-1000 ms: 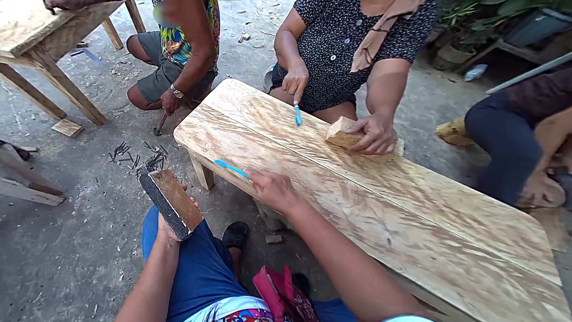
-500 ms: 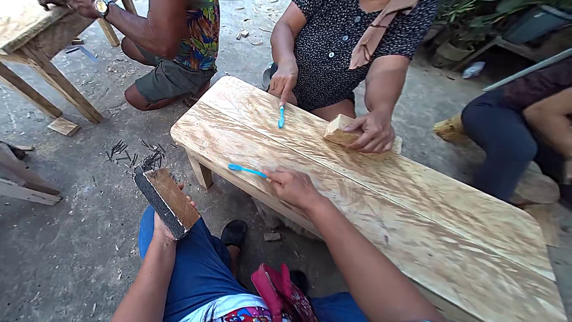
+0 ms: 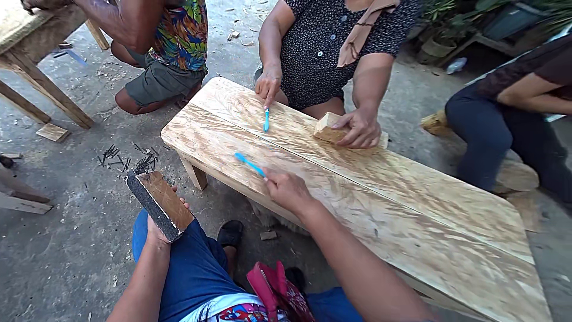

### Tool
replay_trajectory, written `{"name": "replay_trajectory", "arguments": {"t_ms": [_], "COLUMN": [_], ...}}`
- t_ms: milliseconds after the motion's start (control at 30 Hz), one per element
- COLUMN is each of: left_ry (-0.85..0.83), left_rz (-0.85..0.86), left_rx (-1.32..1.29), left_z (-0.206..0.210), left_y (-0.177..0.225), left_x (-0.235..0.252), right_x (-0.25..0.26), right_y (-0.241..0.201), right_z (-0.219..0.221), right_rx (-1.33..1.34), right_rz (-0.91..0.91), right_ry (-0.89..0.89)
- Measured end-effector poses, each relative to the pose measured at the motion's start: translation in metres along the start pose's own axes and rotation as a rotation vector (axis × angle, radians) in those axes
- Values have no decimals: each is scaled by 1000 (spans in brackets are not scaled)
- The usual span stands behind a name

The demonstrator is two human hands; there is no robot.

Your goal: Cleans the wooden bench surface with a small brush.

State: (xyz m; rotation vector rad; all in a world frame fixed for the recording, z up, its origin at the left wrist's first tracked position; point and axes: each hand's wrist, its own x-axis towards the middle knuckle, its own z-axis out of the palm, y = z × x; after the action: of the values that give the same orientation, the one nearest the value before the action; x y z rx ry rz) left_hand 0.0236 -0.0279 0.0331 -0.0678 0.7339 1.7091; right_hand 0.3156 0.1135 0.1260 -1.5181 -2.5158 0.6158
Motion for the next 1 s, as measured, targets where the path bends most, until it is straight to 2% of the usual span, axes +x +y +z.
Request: {"name": "replay_trajectory", "arguments": {"t_ms": [67, 200, 233, 267, 367, 433, 567, 633, 733, 767, 800, 900, 1000], "left_ry": [5, -5, -12, -20, -35, -49, -61, -65, -70, -77, -83, -67, -71], "left_rz": [-2, 8, 13, 18, 27, 25, 27, 37, 32, 28, 24, 25, 30], "left_rx": [8, 43, 43, 46, 46, 53, 71, 77, 71, 64, 59, 71, 52], "left_z": [1, -3, -4, -4, -8, -8, -9, -10, -10, -11, -12, -13, -12], "left_y": [-1, -1, -1, 0, -1, -1, 1, 1, 0, 1, 1, 3, 3], "left_x": [0, -1, -1, 0, 1, 1, 1, 3, 3, 3, 3, 2, 4], "right_x": [-8, -2, -6, -13, -43, -51, -43, -48, -69, -73, -74, -75, -80], "right_y": [0, 44, 43, 34, 11, 19, 55, 39, 12, 12, 17, 22, -21], "right_z": [1, -16, -16, -12, 11, 13, -10, -4, 20, 21, 20, 15, 31], "right_rx": [-8, -54, -45, -20, -8, -21, -68, -58, -69, -72, -73, -74, -72], "right_rz": [-81, 247, 267, 225, -49, -80, 318, 294, -33, -89, -85, 141, 152], "right_ry": [-36, 128, 137, 112, 53, 106, 199, 184, 183, 208, 229, 216, 96]}}
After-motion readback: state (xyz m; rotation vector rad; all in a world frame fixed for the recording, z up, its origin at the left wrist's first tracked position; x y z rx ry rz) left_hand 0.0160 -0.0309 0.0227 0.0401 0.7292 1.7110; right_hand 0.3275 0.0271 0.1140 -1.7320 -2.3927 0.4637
